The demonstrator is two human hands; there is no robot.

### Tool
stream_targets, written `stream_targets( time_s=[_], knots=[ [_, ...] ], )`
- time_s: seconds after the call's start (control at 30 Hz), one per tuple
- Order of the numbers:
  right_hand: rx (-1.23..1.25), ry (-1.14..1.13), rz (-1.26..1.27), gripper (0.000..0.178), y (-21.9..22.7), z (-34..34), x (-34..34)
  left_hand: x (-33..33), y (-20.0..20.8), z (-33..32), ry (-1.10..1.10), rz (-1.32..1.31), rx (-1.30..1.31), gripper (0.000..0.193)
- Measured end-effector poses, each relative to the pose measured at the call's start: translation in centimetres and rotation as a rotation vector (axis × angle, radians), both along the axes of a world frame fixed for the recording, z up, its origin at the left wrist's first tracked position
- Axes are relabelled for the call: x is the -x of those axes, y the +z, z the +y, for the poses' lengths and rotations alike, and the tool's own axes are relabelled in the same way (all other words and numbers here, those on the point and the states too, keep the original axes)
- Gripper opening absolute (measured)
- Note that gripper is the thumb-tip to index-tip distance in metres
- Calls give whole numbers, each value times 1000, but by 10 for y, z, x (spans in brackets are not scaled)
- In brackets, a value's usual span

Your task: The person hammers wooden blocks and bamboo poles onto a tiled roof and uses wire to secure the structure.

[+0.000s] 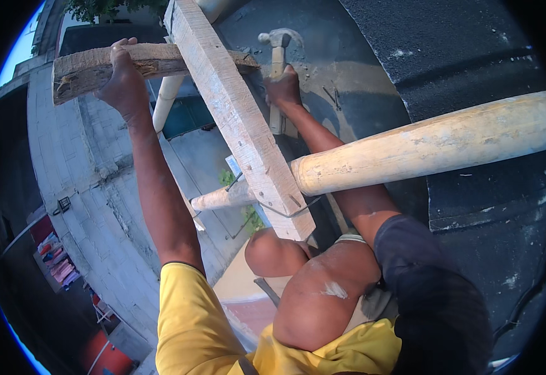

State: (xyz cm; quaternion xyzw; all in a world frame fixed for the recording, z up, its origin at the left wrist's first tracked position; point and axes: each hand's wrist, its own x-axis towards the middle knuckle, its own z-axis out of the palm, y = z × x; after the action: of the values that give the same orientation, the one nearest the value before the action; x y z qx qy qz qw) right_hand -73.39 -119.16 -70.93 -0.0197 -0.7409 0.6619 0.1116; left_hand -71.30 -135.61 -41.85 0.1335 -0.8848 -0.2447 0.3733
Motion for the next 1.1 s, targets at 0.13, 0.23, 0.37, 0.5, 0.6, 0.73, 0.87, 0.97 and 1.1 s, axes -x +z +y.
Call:
stream_targets(
  time_s=[0.13,0.23,0.37,0.5,0.6,0.73,0.87,0.97,1.1],
  knots=[
    [-42,912,-711,37,66,26,11,-31,0,-12,45,103,-283,24],
    [463,476,-692,27,99,38,28,-25,3,-1,53,121,-262,25],
    [801,-136,-365,27,108,22,33,-15,8,-2,67,37,-104,25],
    [19,746,-723,24,46,15,-8,-16,-6,3,50,148,-397,25],
    [218,705,-763,23,70,41,11,-24,-4,-2,85,126,-353,26],
    [719,192,-586,24,102,34,36,-22,3,-6,43,142,-321,27],
    [347,310,-593,34,55,5,-1,-7,2,12,69,87,-317,27],
    [127,906,-874,33,76,8,1,-20,-5,-1,83,134,-381,27],
    [503,515,-790,19,100,19,21,-24,0,4,68,159,-389,27]
  ],
)
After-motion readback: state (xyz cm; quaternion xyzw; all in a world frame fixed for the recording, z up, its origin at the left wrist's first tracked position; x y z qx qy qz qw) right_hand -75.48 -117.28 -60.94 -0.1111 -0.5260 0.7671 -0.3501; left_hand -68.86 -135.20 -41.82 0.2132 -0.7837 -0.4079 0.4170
